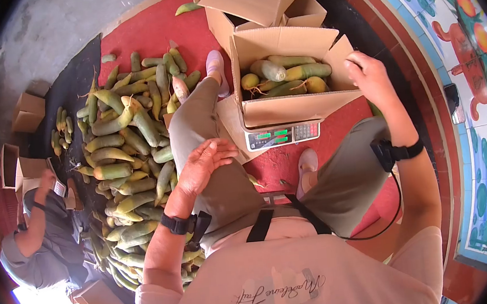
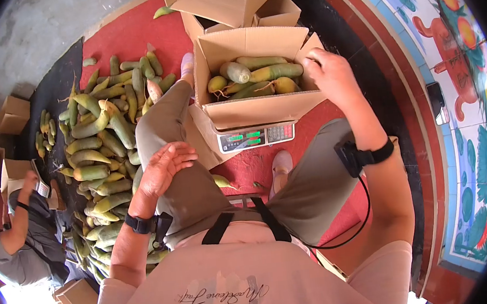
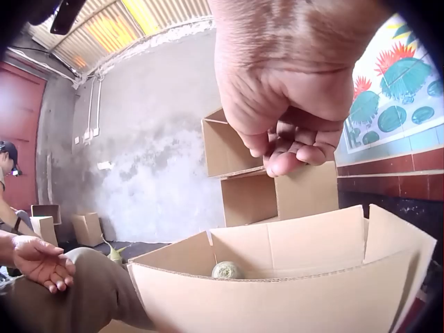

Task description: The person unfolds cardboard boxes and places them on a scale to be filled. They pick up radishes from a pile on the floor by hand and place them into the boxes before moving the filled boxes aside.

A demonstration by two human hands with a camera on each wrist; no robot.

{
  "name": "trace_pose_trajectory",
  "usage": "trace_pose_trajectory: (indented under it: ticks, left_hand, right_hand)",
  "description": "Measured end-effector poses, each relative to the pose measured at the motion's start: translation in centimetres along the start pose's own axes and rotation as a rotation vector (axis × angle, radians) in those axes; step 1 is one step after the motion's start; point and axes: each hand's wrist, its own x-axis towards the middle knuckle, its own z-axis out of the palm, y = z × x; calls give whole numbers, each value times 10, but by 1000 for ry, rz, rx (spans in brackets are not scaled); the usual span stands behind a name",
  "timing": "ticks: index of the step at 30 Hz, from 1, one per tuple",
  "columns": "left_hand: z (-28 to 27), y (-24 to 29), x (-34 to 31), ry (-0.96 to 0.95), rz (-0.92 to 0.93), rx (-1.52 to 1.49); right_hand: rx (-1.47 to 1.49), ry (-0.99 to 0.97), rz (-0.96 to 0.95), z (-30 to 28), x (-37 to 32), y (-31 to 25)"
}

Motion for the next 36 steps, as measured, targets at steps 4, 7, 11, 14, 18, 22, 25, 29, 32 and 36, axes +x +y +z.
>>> trace_pose_trajectory:
  ticks: [4,7,11,14,18,22,25,29,32,36]
  left_hand:
    - [-2,-1,-1,13,8,9]
    - [-1,-1,-1,12,0,13]
    - [-3,-2,0,3,12,26]
    - [-2,-2,-1,20,17,30]
    - [-3,-1,-1,49,25,44]
    - [-2,0,-1,77,25,76]
    - [-6,-1,0,16,54,159]
    - [-11,-4,3,38,34,178]
    - [-13,-4,5,3,36,209]
    - [-9,-4,11,-7,11,195]
  right_hand:
    - [-26,102,-29,-23,-36,18]
    - [-123,170,-24,-34,-62,33]
    - [-154,265,26,-41,-95,53]
    - [-185,344,129,-49,-123,73]
    - [-391,341,167,-61,-186,133]
    - [-630,233,510,-62,-297,198]
    - [-732,207,770,-69,-407,237]
    - [-1026,267,1258,-63,-534,223]
    - [-796,268,1838,-47,-593,211]
    - [-150,311,1800,-3,-655,236]
